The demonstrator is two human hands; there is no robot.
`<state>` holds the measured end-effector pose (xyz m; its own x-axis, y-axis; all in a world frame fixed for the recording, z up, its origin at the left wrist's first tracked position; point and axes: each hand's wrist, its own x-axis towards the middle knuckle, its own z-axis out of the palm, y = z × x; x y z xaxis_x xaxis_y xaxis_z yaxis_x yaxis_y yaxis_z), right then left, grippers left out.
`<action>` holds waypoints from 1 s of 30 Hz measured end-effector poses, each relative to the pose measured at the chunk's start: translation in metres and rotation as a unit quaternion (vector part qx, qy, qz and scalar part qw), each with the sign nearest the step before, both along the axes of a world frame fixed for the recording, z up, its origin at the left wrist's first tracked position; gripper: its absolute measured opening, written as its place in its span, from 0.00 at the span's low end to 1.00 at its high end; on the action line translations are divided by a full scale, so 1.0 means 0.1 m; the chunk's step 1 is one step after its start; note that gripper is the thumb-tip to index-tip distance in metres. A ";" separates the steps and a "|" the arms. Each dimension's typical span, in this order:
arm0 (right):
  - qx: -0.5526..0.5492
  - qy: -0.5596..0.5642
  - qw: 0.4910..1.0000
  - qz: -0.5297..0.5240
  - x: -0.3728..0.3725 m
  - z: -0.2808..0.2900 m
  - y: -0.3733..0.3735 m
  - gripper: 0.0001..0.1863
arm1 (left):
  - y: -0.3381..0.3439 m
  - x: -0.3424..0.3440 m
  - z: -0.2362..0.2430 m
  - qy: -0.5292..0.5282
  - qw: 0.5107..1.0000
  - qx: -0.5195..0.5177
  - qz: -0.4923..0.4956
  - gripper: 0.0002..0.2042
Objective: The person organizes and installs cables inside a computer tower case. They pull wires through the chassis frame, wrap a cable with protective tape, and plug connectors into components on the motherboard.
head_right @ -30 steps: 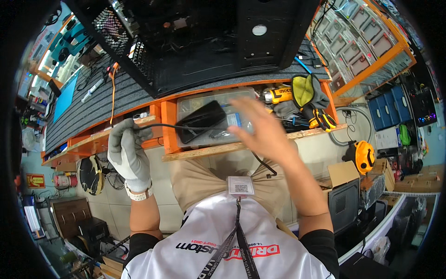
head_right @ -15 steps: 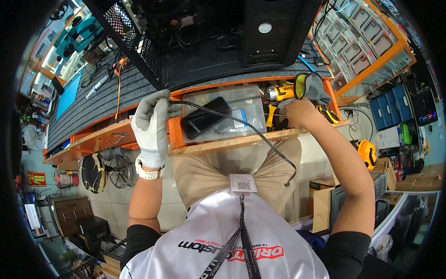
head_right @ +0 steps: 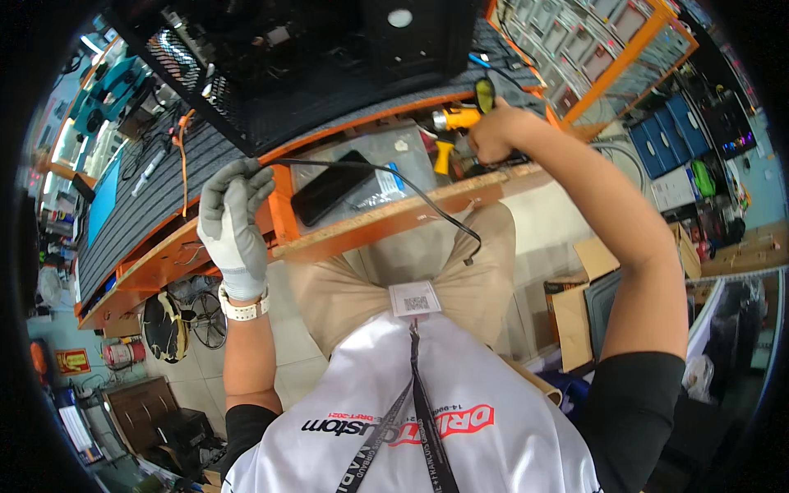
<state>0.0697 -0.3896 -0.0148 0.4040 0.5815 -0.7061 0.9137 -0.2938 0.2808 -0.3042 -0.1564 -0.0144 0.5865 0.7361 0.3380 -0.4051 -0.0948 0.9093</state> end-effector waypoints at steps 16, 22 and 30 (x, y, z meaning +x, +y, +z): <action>0.518 -0.045 0.830 -0.201 -0.85 1.47 -2.06 0.24 | -0.46 0.47 -0.01 0.007 0.992 -0.083 -0.094 0.17; 0.771 0.205 0.533 -0.283 -1.64 0.47 -1.90 0.21 | -1.13 1.18 0.07 0.001 0.968 -0.089 -0.236 0.17; 0.835 0.113 0.520 -0.141 -1.44 0.09 -1.48 0.16 | -1.92 1.82 0.20 0.036 0.946 -0.003 -0.323 0.19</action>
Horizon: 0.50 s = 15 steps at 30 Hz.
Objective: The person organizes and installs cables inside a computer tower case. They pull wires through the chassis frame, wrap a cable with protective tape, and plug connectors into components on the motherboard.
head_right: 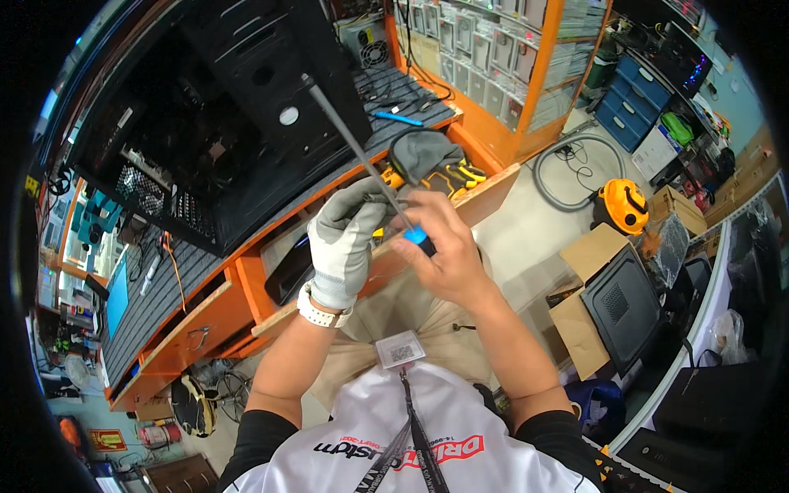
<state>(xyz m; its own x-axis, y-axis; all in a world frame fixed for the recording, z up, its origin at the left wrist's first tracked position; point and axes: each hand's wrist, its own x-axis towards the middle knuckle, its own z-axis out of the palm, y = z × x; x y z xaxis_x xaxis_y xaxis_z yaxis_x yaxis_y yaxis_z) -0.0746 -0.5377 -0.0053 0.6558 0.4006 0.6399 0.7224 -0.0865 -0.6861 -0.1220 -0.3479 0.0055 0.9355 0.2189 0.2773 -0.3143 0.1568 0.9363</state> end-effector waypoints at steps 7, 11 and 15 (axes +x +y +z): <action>-0.126 -0.234 0.941 -0.209 -0.08 0.31 -0.07 0.22 | -0.43 -0.25 0.06 -0.040 0.995 0.077 0.045 0.20; -0.123 -0.221 0.951 -0.175 -0.12 0.25 0.04 0.25 | -0.41 -0.10 0.11 -0.010 0.996 -0.018 0.083 0.11; -0.089 -0.178 0.972 -0.122 -0.15 0.24 0.17 0.26 | -0.25 -0.16 0.20 -0.028 0.986 0.025 0.162 0.08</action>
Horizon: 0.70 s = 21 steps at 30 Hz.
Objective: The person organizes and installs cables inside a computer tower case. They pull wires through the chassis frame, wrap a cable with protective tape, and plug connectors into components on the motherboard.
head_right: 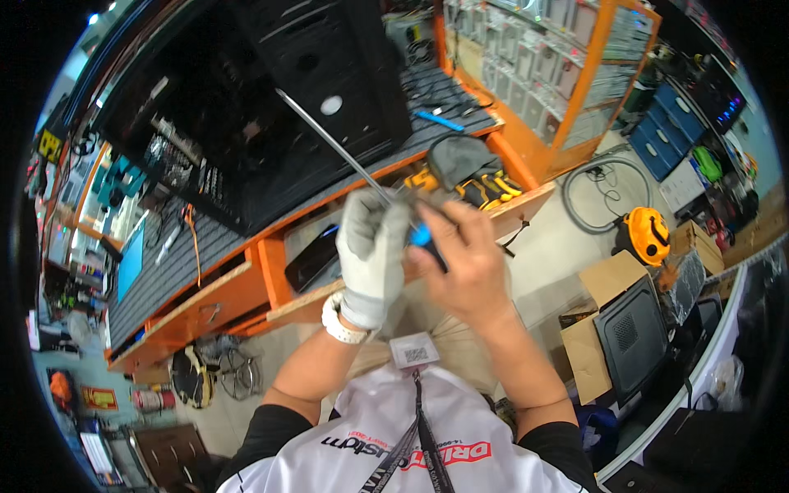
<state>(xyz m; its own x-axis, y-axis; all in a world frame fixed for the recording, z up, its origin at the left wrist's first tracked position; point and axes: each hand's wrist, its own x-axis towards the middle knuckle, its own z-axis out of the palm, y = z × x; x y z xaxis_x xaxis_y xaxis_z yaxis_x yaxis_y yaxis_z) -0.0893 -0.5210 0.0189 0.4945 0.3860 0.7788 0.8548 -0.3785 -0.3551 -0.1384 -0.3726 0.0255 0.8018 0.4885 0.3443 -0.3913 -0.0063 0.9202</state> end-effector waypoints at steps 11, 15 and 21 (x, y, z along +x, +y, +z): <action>0.262 0.189 0.946 0.025 0.58 -0.46 -0.78 0.07 | 1.26 -0.04 -0.54 0.235 0.827 0.508 -0.060 0.09; 0.218 0.236 0.947 -0.002 0.37 -0.36 -0.57 0.14 | 1.23 0.13 -0.86 0.325 0.789 0.508 -0.119 0.14; 0.099 0.048 0.994 0.016 0.69 -0.14 -0.03 0.15 | 1.32 0.55 -1.14 0.317 0.801 0.480 -0.169 0.18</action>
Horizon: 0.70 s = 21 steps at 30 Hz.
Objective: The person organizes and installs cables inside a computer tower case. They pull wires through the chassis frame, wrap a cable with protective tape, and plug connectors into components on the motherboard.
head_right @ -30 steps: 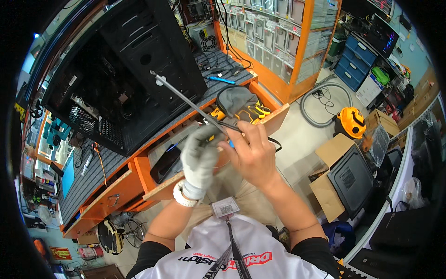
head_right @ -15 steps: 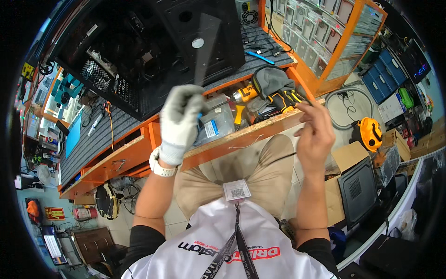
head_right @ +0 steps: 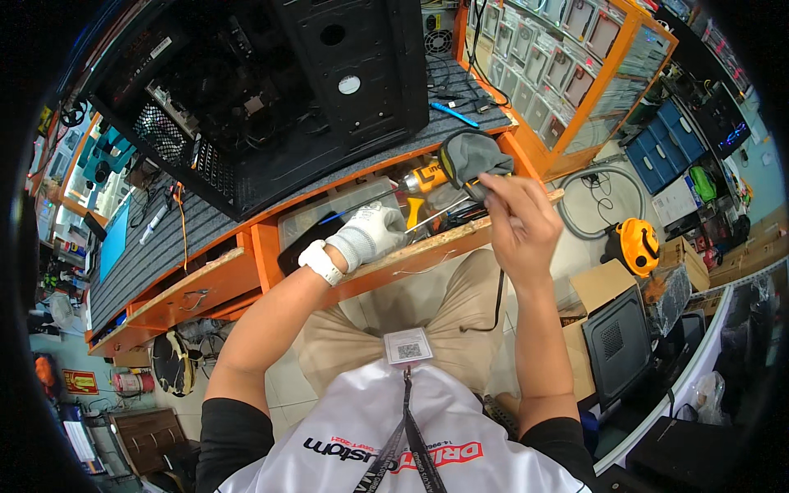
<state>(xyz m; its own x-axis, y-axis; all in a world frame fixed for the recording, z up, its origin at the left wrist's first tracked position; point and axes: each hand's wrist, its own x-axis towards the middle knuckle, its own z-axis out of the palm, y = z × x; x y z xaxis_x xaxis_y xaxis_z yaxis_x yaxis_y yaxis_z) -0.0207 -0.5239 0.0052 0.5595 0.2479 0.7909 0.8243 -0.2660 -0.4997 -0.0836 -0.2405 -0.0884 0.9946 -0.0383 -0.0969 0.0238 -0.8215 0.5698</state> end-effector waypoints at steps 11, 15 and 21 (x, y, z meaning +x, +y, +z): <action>0.026 -0.075 0.996 0.036 -0.12 0.29 0.96 0.18 | -0.54 -0.46 0.37 -0.344 0.904 -0.255 0.016 0.33; 0.117 0.001 0.976 0.182 -0.67 0.38 1.43 0.19 | -0.32 -1.16 0.61 -0.287 0.793 -0.521 0.134 0.35; -0.020 0.033 0.992 0.121 0.00 0.11 1.20 0.09 | 0.42 -2.57 1.13 -0.173 0.916 -0.220 0.286 0.19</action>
<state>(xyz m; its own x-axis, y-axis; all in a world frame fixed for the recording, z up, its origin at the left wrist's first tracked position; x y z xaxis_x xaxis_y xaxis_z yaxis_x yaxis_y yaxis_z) -0.0203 -0.4039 0.0161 0.5302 0.4119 0.7411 0.8323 -0.0860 -0.5476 -0.3406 -0.1989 0.0244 0.8323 0.5395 0.1275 0.1346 -0.4198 0.8976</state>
